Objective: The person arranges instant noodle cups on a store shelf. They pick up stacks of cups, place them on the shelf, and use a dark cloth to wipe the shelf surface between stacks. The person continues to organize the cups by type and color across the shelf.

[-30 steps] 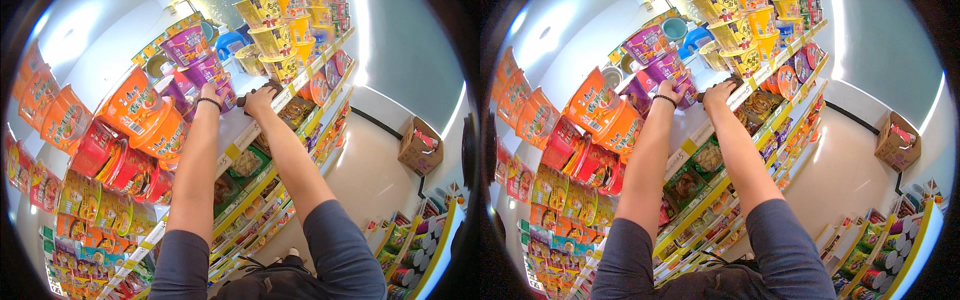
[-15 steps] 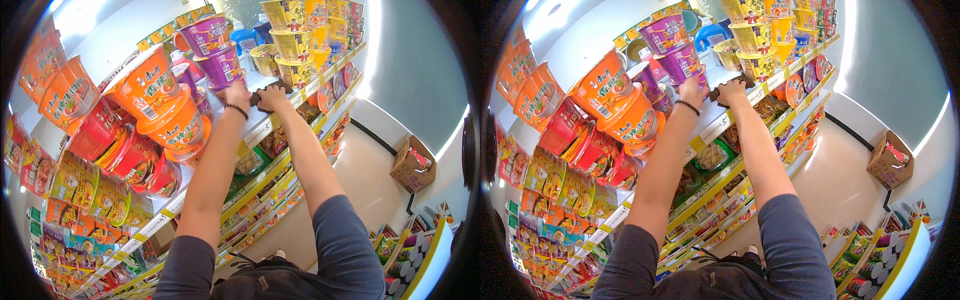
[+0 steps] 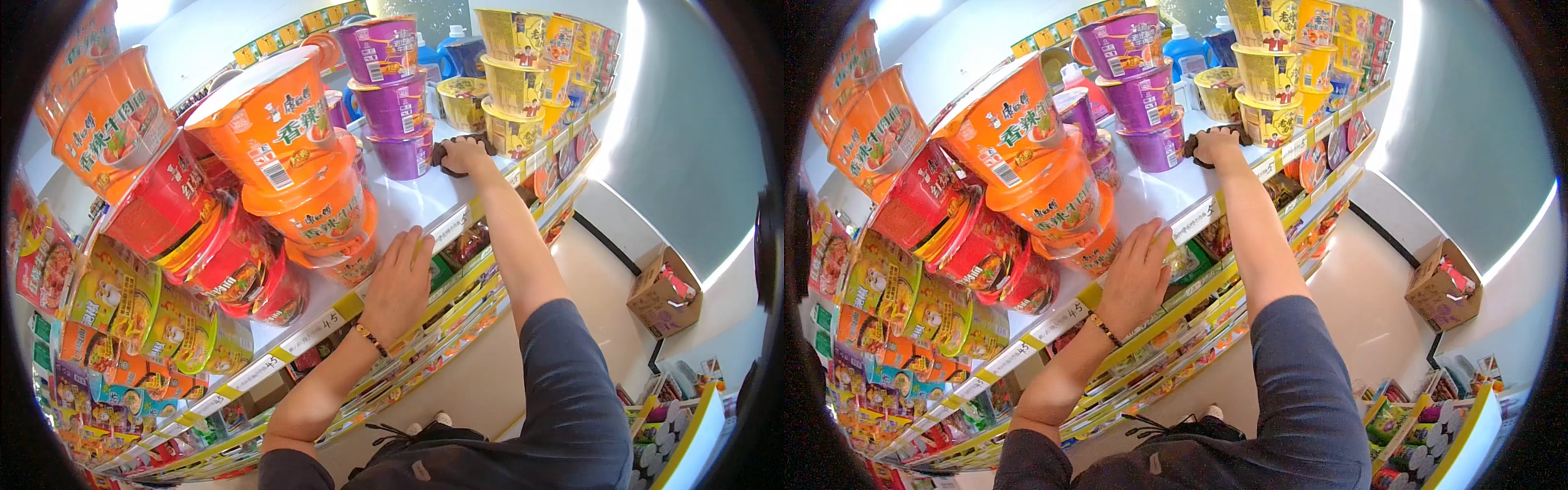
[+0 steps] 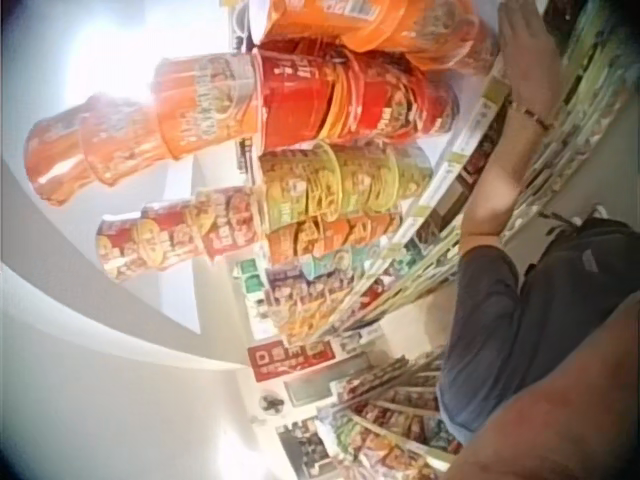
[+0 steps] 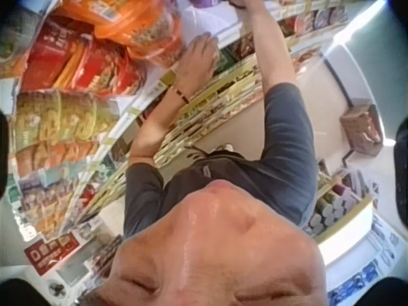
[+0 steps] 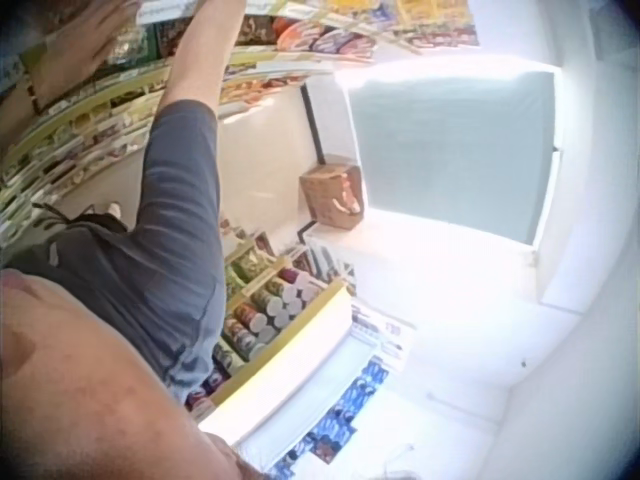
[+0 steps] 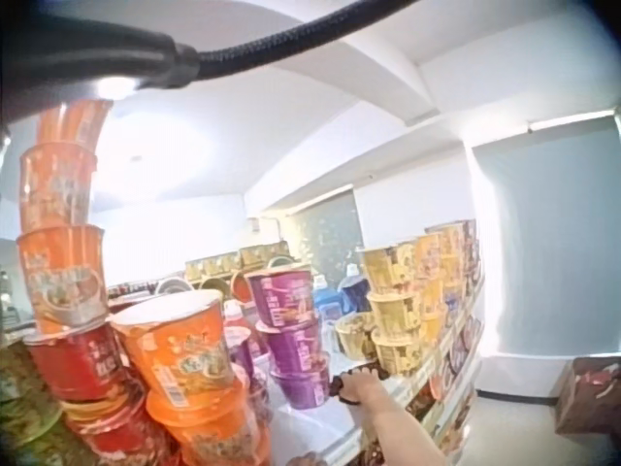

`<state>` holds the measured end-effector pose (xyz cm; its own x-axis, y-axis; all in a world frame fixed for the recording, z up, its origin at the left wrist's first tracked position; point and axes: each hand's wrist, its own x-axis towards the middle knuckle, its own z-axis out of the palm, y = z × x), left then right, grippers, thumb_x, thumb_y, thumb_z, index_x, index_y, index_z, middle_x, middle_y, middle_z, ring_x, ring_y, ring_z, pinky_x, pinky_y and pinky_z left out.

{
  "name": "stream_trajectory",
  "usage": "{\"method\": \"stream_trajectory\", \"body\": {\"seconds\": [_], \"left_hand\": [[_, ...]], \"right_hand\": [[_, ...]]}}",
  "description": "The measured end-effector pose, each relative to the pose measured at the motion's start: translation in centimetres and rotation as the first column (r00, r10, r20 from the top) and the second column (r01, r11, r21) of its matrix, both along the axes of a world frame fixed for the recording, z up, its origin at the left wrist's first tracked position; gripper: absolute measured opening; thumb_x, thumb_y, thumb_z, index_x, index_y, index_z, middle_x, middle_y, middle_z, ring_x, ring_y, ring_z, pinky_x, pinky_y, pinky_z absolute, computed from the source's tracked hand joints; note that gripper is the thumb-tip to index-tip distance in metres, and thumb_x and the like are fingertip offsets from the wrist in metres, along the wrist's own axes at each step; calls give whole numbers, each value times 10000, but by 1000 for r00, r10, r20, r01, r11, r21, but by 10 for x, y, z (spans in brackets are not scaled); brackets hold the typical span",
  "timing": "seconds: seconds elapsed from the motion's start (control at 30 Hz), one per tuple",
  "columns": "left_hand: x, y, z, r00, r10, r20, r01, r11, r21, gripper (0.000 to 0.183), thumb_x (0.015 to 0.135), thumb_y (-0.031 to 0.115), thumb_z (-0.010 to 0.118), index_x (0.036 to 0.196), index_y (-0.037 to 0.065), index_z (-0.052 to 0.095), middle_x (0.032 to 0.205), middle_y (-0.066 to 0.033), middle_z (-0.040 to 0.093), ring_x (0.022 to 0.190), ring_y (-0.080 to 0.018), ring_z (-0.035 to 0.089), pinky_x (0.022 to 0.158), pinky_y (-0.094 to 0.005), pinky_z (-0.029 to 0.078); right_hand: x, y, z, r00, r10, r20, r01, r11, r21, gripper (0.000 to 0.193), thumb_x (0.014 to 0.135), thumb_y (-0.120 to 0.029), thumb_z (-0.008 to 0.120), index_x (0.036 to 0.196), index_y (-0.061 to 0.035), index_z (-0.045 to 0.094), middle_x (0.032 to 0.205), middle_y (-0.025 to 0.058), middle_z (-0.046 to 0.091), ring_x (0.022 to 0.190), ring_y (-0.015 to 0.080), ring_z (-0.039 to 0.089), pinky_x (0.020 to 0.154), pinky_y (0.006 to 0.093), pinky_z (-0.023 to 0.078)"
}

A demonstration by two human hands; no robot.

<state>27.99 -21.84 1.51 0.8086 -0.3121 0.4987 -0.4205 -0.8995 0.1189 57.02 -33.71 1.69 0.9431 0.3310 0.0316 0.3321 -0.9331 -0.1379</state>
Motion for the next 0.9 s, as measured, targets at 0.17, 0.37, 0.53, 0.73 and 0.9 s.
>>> {"method": "stream_trajectory", "body": {"seconds": [0.17, 0.37, 0.53, 0.73, 0.9], "left_hand": [[20, 11, -15, 996, 69, 52, -77, 986, 149, 519, 762, 75, 600, 1233, -40, 415, 1270, -192, 444, 1181, -311, 442, 969, -356, 402], [32, 16, -29, 988, -5, 157, -39, 959, 280, 491, 800, 116, 525, 1247, -56, 413, 1304, -208, 438, 1198, -305, 450, 982, -352, 399], [34, 21, -37, 982, 17, 186, -77, 944, 320, 465, 822, 112, 480, 1249, -59, 412, 1327, -216, 420, 1209, -306, 449, 993, -348, 392], [33, 19, -33, 984, 11, 179, -75, 932, 355, 487, 800, 94, 472, 1253, -71, 406, 1326, -226, 422, 1219, -294, 449, 988, -335, 397], [34, 20, -36, 988, 5, 156, -58, 942, 332, 492, 803, 98, 461, 1257, -80, 397, 1330, -233, 415, 1226, -300, 442, 995, -336, 391]], "right_hand": [[10, 15, -6, 993, -112, 38, 112, 994, 8, 451, 864, -287, 412, 1292, -152, 461, 1352, 145, 413, 1258, 341, 355, 1021, 534, 229], [23, 23, -22, 906, -56, 419, 135, 978, -161, 456, 871, -248, 399, 1312, -134, 405, 1251, 109, 459, 1235, 297, 349, 985, 483, 211], [21, 30, -2, 866, -112, 487, 91, 994, 67, 502, 787, -288, 600, 1223, -111, 425, 1138, 121, 456, 1123, 305, 424, 895, 416, 354], [58, 21, 14, 709, -326, 625, 114, 928, 355, 496, 721, -255, 675, 1133, -87, 455, 1074, 174, 487, 985, 330, 527, 744, 447, 475], [86, 17, 19, 647, -204, 735, 101, 978, 182, 182, 820, -153, 524, 982, -75, 552, 1019, 137, 532, 989, 296, 528, 761, 409, 471]]}}
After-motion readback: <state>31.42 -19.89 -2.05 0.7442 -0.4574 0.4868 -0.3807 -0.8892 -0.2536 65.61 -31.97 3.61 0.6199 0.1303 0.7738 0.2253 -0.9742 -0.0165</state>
